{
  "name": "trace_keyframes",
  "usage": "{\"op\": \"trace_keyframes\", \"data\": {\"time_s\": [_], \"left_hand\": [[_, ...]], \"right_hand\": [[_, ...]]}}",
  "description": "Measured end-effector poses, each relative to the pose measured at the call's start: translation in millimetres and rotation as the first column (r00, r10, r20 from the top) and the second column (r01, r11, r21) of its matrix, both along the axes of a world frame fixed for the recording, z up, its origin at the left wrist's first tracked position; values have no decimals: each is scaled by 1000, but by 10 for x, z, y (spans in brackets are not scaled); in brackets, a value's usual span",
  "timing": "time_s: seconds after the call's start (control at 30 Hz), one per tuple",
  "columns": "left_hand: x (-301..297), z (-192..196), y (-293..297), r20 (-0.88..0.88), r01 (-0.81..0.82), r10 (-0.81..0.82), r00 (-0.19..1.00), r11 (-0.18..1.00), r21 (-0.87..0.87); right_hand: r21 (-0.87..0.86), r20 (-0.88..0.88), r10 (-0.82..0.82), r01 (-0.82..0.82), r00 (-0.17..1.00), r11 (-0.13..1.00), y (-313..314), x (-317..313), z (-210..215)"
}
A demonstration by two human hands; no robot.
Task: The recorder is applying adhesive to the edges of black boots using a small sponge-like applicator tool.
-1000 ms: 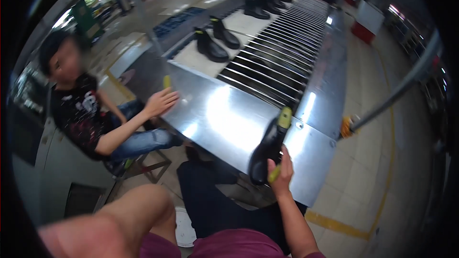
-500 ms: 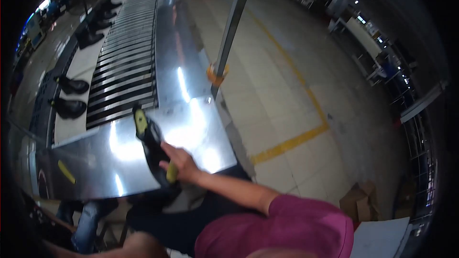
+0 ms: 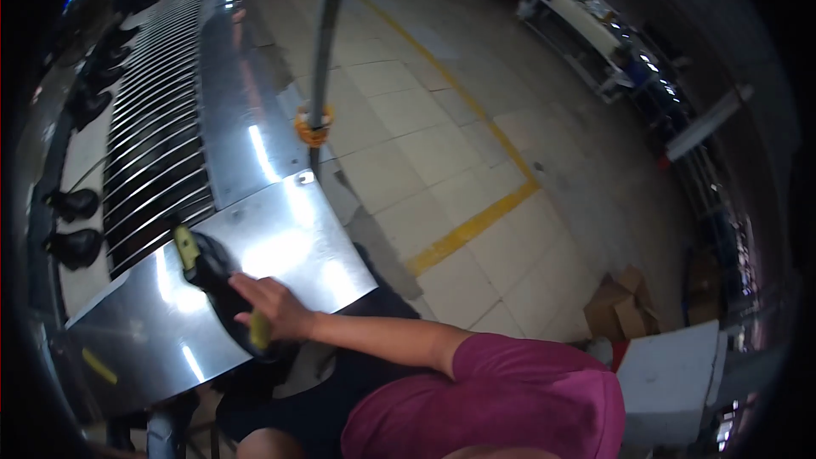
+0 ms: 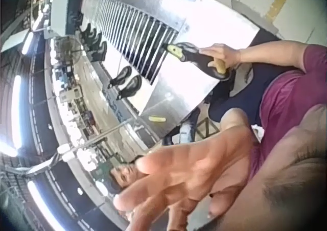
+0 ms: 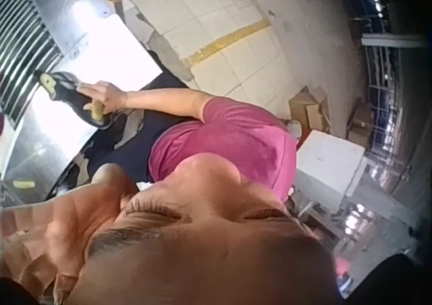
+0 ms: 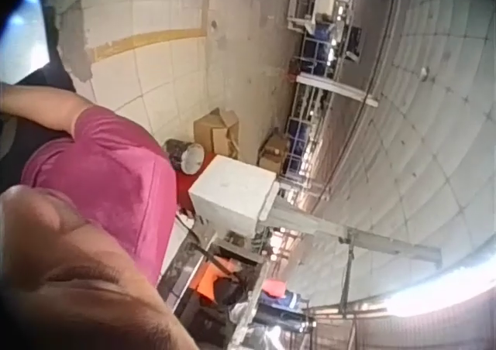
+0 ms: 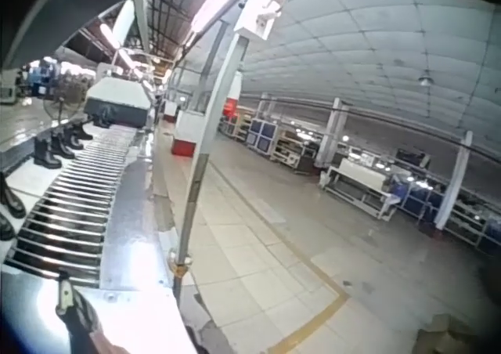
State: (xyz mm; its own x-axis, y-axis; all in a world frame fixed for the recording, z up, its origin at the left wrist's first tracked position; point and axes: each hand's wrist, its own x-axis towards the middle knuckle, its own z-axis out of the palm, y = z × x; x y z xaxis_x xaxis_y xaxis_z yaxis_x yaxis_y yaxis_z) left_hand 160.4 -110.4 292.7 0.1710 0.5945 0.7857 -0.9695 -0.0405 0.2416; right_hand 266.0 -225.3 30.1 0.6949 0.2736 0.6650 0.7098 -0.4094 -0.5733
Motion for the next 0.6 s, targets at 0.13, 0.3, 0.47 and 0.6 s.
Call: {"op": "trace_keyframes", "data": {"time_s": [0.13,0.3,0.47,0.6], "left_hand": [[86,6,-226,37,113,-111,993,992,-49],[340,22,-456,67,252,-246,967,961,-114],[411,134,-353,52,145,-141,989,987,-73],[357,481,540,218,-211,176,960,965,152]], "right_hand": [[38,22,35,-36,999,999,174,-6,145],[20,32,27,-28,999,999,147,41,163],[60,-5,118,-118,993,991,376,20,168],[-99,-19,7,-9,1000,995,26,-83,61]]}}
